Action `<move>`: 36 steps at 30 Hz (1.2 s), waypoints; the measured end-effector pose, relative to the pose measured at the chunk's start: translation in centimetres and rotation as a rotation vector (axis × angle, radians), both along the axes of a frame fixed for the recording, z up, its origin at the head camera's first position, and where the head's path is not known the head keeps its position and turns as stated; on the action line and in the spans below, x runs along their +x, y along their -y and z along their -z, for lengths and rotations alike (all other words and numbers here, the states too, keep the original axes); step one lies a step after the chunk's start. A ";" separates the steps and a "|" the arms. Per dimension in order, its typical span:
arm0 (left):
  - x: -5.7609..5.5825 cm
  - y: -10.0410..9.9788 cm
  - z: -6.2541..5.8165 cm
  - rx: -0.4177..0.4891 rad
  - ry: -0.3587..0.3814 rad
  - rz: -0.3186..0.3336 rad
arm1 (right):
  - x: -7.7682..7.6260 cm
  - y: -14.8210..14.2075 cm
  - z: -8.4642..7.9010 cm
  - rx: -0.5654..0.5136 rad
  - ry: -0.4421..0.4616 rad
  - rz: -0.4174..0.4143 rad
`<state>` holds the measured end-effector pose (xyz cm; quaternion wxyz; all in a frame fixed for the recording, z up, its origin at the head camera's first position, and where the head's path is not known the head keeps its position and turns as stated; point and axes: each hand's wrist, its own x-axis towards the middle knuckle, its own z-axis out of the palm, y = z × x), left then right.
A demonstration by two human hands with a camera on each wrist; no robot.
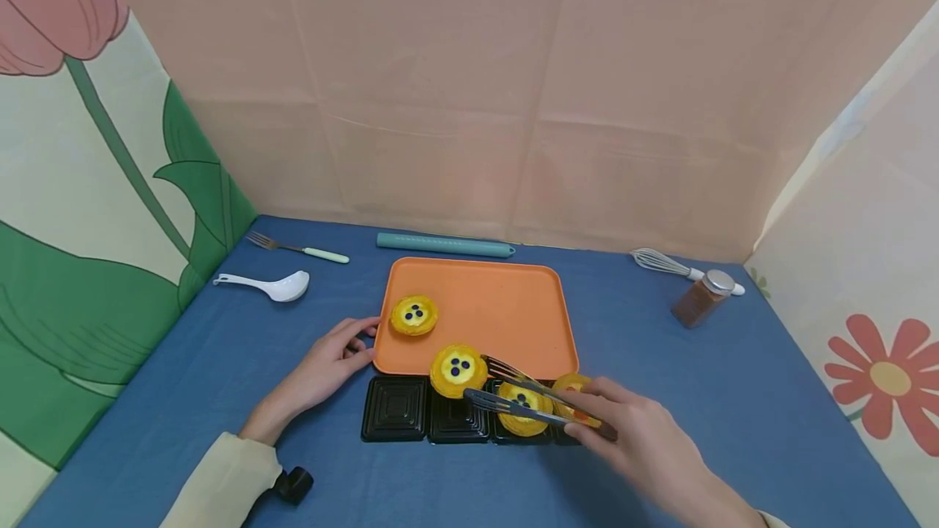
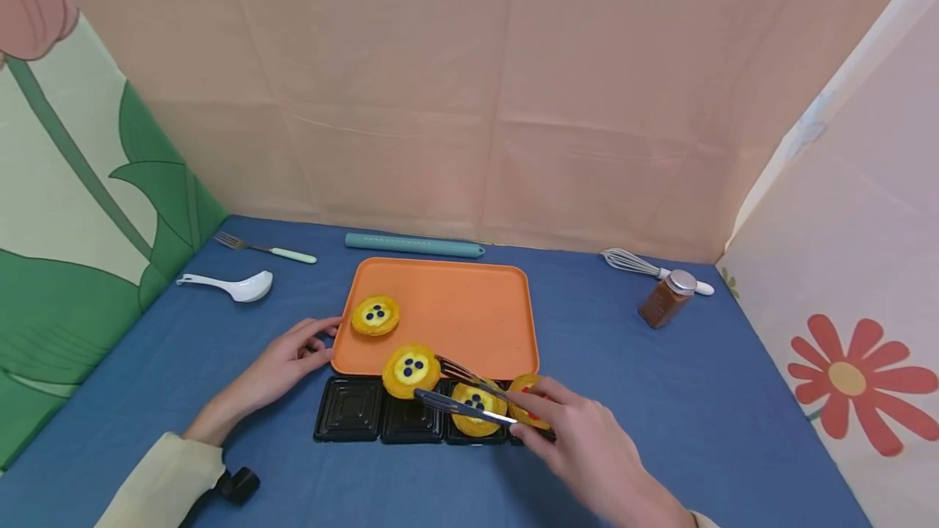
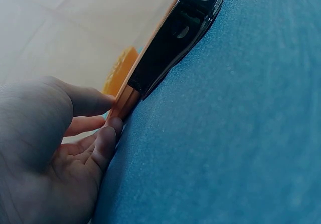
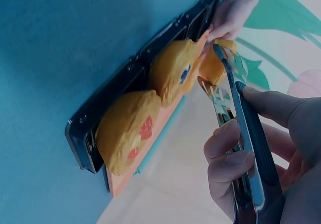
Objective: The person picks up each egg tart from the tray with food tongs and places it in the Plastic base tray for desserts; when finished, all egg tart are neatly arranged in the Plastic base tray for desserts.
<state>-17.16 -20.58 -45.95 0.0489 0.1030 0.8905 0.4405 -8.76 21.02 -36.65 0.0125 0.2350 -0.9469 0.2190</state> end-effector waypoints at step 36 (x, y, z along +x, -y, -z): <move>-0.1 -0.1 0.1 -0.007 -0.011 0.003 | 1.1 0.3 0.3 0.125 0.032 -0.035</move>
